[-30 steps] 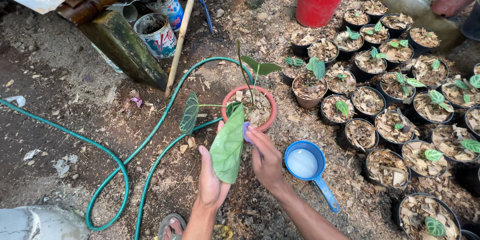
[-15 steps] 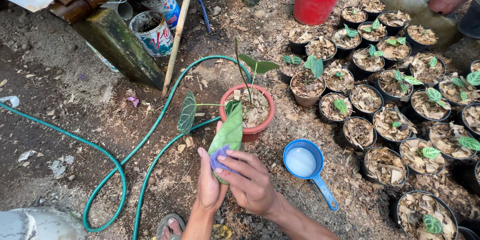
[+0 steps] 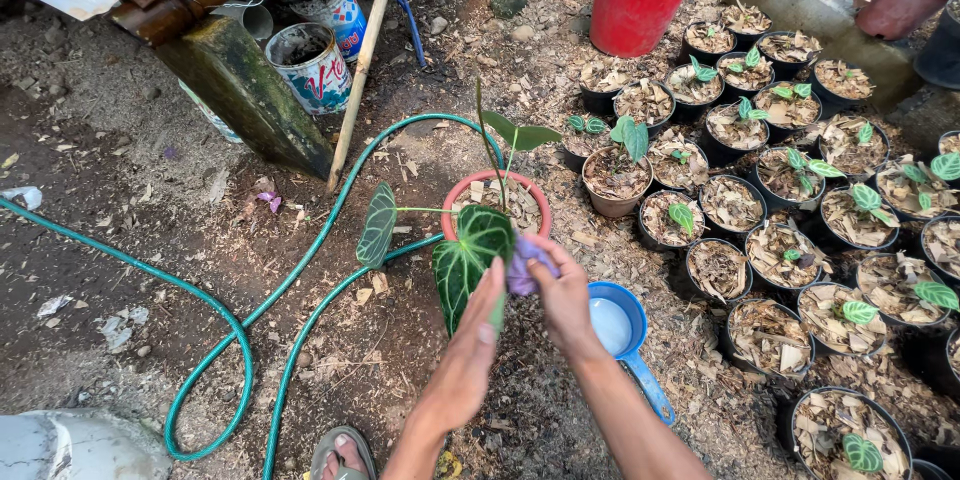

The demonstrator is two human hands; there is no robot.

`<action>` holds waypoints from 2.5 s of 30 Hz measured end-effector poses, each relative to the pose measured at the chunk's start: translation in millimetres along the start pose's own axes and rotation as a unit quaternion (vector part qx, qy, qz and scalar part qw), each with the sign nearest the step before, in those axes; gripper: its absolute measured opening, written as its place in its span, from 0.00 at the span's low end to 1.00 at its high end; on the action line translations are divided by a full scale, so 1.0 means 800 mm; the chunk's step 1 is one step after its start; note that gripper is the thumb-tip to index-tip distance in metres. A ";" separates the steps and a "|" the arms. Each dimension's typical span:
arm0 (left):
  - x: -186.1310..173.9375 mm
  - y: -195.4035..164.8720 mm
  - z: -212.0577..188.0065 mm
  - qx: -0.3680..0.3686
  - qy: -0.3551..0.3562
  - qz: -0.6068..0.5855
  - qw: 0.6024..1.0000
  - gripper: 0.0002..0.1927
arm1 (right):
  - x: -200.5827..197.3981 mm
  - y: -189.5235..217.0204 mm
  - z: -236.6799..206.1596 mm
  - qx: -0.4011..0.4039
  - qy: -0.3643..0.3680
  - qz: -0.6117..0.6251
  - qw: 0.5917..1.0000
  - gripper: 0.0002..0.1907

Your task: The person wipes the leaves of a potted plant using a purple cloth dipped in a white liquid from a blue scoop. They clean each leaf one at a time, turning the leaves over to wipe both sides, and repeatedly dip the cloth into the liquid throughout the process.

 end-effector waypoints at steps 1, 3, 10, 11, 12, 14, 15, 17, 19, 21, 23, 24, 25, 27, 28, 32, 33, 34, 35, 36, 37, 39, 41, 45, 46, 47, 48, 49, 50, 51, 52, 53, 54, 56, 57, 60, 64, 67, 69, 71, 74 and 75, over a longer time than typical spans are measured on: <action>0.004 -0.003 -0.002 0.007 0.017 0.092 0.996 0.40 | -0.007 0.004 0.002 0.001 -0.008 0.051 0.999 0.20; 0.014 -0.008 -0.007 0.014 0.046 0.212 0.976 0.39 | -0.021 0.025 0.004 -0.020 -0.025 0.062 0.998 0.20; 0.017 -0.018 -0.011 0.027 0.052 0.224 0.973 0.51 | -0.006 0.122 -0.026 -0.072 -0.026 0.063 0.995 0.20; 0.014 -0.018 -0.012 0.021 0.039 0.207 0.977 0.51 | 0.003 0.131 -0.034 -0.081 -0.017 0.029 0.996 0.20; 0.008 -0.018 -0.010 0.020 -0.007 0.109 0.994 0.50 | 0.012 0.138 -0.042 -0.090 -0.008 -0.004 0.996 0.20; -0.006 -0.014 -0.009 0.015 -0.097 -0.091 0.991 0.48 | 0.033 0.146 -0.058 -0.096 0.018 -0.057 0.994 0.19; -0.008 -0.010 -0.011 0.000 -0.095 -0.179 0.979 0.47 | 0.045 0.146 -0.064 -0.094 0.037 -0.076 0.992 0.18; -0.016 -0.001 -0.012 -0.031 -0.088 -0.348 0.933 0.45 | 0.071 0.140 -0.076 -0.093 0.075 -0.111 0.987 0.17; -0.023 0.002 -0.013 -0.001 -0.117 -0.411 0.904 0.36 | 0.096 0.129 -0.085 -0.095 0.110 -0.142 0.979 0.17; -0.033 0.008 -0.014 0.007 -0.159 -0.439 0.884 0.29 | 0.114 0.122 -0.092 -0.151 0.127 -0.237 0.951 0.15; -0.049 0.019 -0.020 -0.007 -0.212 -0.434 0.876 0.22 | 0.119 0.113 -0.097 -0.176 0.103 -0.305 0.930 0.18; -0.058 0.026 -0.025 -0.031 -0.231 -0.436 0.869 0.21 | 0.117 0.107 -0.098 -0.173 0.072 -0.326 0.927 0.21; -0.067 0.033 -0.030 -0.056 -0.249 -0.438 0.862 0.20 | 0.114 0.100 -0.100 -0.170 0.041 -0.347 0.922 0.25; -0.083 0.046 -0.040 -0.091 -0.281 -0.443 0.846 0.20 | 0.101 0.078 -0.110 -0.143 -0.112 -0.364 0.913 0.36; -0.089 0.052 -0.046 -0.101 -0.294 -0.447 0.839 0.20 | 0.092 0.066 -0.117 -0.127 -0.189 -0.368 0.901 0.42; -0.104 0.084 -0.058 -0.146 -0.361 -0.475 0.789 0.26 | 0.070 0.011 -0.131 0.027 -0.207 -0.276 0.938 0.53; -0.108 0.092 -0.059 -0.144 -0.364 -0.474 0.789 0.26 | 0.067 -0.004 -0.132 0.085 -0.196 -0.227 0.950 0.51; -0.111 0.100 -0.059 -0.142 -0.367 -0.473 0.788 0.26 | 0.064 -0.017 -0.135 0.144 -0.186 -0.178 0.956 0.50; -0.113 0.108 -0.059 -0.139 -0.369 -0.472 0.788 0.27 | 0.063 -0.024 -0.136 0.170 -0.154 -0.135 0.964 0.41; -0.115 0.116 -0.060 -0.134 -0.378 -0.471 0.786 0.26 | 0.066 -0.029 -0.136 0.193 -0.120 -0.092 0.970 0.33; -0.117 0.122 -0.062 -0.128 -0.387 -0.469 0.783 0.26 | 0.069 -0.033 -0.136 0.214 -0.085 -0.047 0.972 0.25; -0.122 0.132 -0.063 -0.127 -0.395 -0.472 0.778 0.25 | 0.070 -0.037 -0.137 0.236 -0.053 -0.014 0.970 0.17; -0.122 0.137 -0.072 -0.140 -0.396 -0.481 0.770 0.25 | 0.072 -0.037 -0.136 0.240 -0.037 0.022 0.970 0.13; -0.107 0.145 -0.084 -0.186 -0.327 -0.531 0.760 0.28 | 0.070 -0.025 -0.125 0.194 -0.058 0.034 0.979 0.14; -0.102 0.143 -0.084 -0.180 -0.301 -0.547 0.760 0.29 | 0.069 -0.020 -0.119 0.179 -0.068 0.020 0.981 0.15; -0.095 0.140 -0.084 -0.176 -0.274 -0.563 0.760 0.30 | 0.068 -0.016 -0.116 0.169 -0.076 0.012 0.983 0.17; -0.090 0.136 -0.081 -0.165 -0.255 -0.574 0.760 0.31 | 0.066 -0.013 -0.113 0.159 -0.086 0.004 0.984 0.19; -0.086 0.132 -0.075 -0.154 -0.236 -0.584 0.761 0.32 | 0.064 -0.008 -0.109 0.147 -0.095 -0.003 0.985 0.21; -0.082 0.128 -0.071 -0.142 -0.217 -0.595 0.761 0.33 | 0.063 -0.003 -0.106 0.127 -0.102 -0.026 0.986 0.25; -0.079 0.122 -0.069 -0.109 -0.194 -0.601 0.768 0.33 | 0.062 0.001 -0.104 0.106 -0.109 -0.048 0.987 0.29; -0.078 0.116 -0.065 -0.074 -0.170 -0.606 0.774 0.33 | 0.061 0.007 -0.101 0.084 -0.114 -0.070 0.987 0.33; -0.076 0.109 -0.060 -0.038 -0.145 -0.609 0.778 0.33 | 0.061 0.021 -0.098 -0.005 -0.126 -0.203 0.971 0.36; -0.072 0.105 -0.058 -0.031 -0.127 -0.578 0.805 0.33 | 0.063 0.034 -0.100 -0.093 -0.135 -0.330 0.929 0.39; -0.064 0.095 -0.054 -0.016 -0.090 -0.512 0.854 0.32 | 0.072 0.055 -0.102 -0.228 -0.126 -0.485 0.835 0.38; -0.059 0.093 -0.052 -0.026 -0.079 -0.497 0.864 0.31 | 0.077 0.063 -0.103 -0.273 -0.111 -0.518 0.803 0.35; -0.040 0.082 -0.054 -0.023 -0.048 -0.416 0.908 0.25 | 0.084 0.067 -0.087 -0.175 -0.065 -0.429 0.884 0.33; -0.030 0.068 -0.050 0.033 -0.010 -0.286 0.957 0.15 | 0.103 0.073 -0.056 -0.047 -0.035 -0.371 0.927 0.42; -0.026 0.067 -0.049 0.020 0.006 -0.238 0.971 0.14 | 0.112 0.075 -0.040 -0.023 -0.010 -0.470 0.882 0.48; -0.025 0.067 -0.047 0.005 0.006 -0.205 0.979 0.14 | 0.112 0.074 -0.030 -0.016 0.029 -0.501 0.865 0.44; -0.021 0.069 -0.044 -0.015 0.003 -0.179 0.984 0.14 | 0.106 0.074 -0.021 -0.030 0.052 -0.526 0.849 0.37; -0.024 0.064 -0.039 0.047 -0.019 -0.248 0.967 0.12 | 0.095 0.075 -0.005 -0.040 0.061 -0.508 0.858 0.24; -0.025 0.069 -0.035 0.018 -0.043 -0.294 0.955 0.14 | 0.089 0.074 0.002 -0.014 0.058 -0.471 0.880 0.21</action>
Point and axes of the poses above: each hand's wrist, its own z-axis towards the middle knuckle, its own x-axis out of the palm, y = z × x, the point moved 4 cm from there along z, towards the middle knuckle
